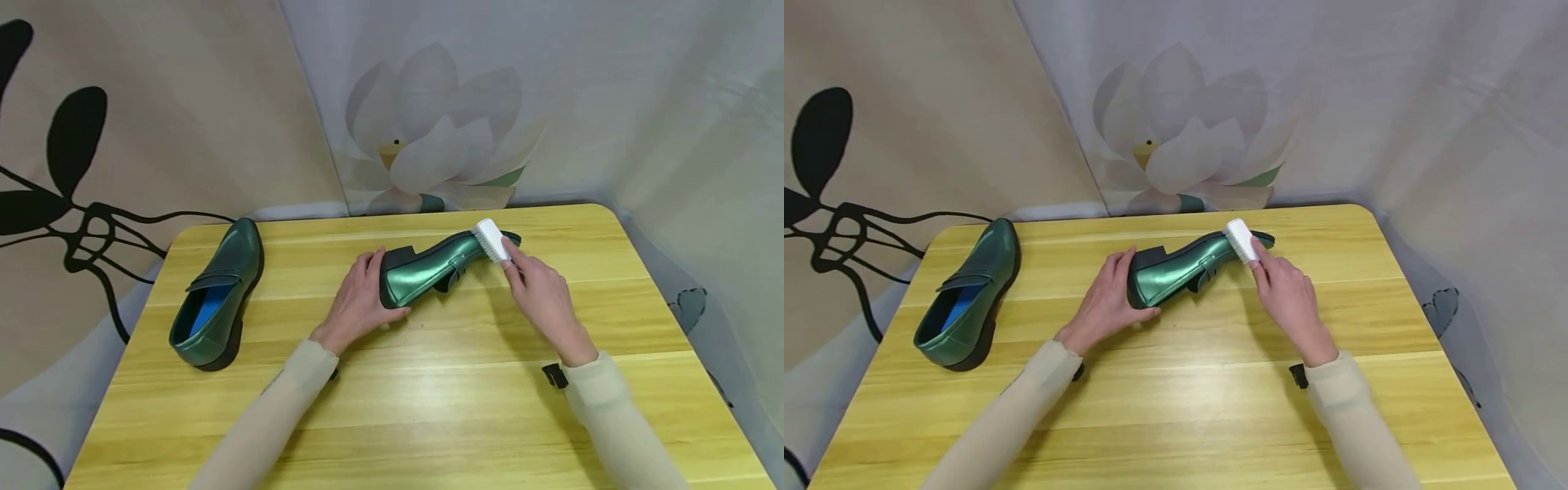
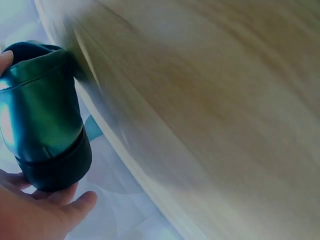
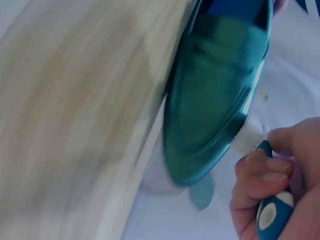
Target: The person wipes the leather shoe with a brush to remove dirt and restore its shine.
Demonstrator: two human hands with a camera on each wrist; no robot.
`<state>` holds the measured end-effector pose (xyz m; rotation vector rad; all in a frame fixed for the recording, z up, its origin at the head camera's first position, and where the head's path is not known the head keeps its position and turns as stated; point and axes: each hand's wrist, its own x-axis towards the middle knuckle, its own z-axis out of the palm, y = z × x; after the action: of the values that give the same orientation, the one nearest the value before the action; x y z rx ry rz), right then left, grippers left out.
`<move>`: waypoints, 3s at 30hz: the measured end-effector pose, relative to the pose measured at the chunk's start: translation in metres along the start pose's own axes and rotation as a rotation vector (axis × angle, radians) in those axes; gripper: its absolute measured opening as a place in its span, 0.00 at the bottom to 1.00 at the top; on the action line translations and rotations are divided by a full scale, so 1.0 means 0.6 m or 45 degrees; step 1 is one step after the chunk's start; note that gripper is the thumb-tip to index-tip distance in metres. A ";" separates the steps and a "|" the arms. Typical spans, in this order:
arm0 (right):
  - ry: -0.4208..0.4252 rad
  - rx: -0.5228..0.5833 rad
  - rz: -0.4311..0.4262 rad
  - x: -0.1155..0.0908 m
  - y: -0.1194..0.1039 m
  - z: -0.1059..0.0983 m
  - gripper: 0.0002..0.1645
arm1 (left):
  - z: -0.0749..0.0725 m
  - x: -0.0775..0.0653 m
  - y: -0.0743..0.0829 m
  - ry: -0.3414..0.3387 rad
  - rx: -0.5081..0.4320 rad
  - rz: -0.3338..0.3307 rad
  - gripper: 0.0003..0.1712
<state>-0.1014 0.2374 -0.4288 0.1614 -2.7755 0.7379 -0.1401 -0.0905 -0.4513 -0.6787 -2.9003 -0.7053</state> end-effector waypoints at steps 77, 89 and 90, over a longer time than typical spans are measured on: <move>-0.084 -0.225 -0.219 -0.016 -0.079 -0.004 0.27 | 0.003 -0.009 0.027 0.142 0.056 0.168 0.71; -0.076 -0.063 -0.450 -0.028 -0.131 0.039 0.28 | 0.007 -0.007 0.034 0.178 0.056 0.153 0.70; -0.059 -0.058 -0.463 -0.028 -0.134 0.042 0.29 | 0.008 -0.006 0.035 0.185 0.047 0.154 0.69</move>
<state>-0.0770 0.1561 -0.4167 0.6600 -2.6898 0.5821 -0.1273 -0.0731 -0.4475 -0.7581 -2.7079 -0.6560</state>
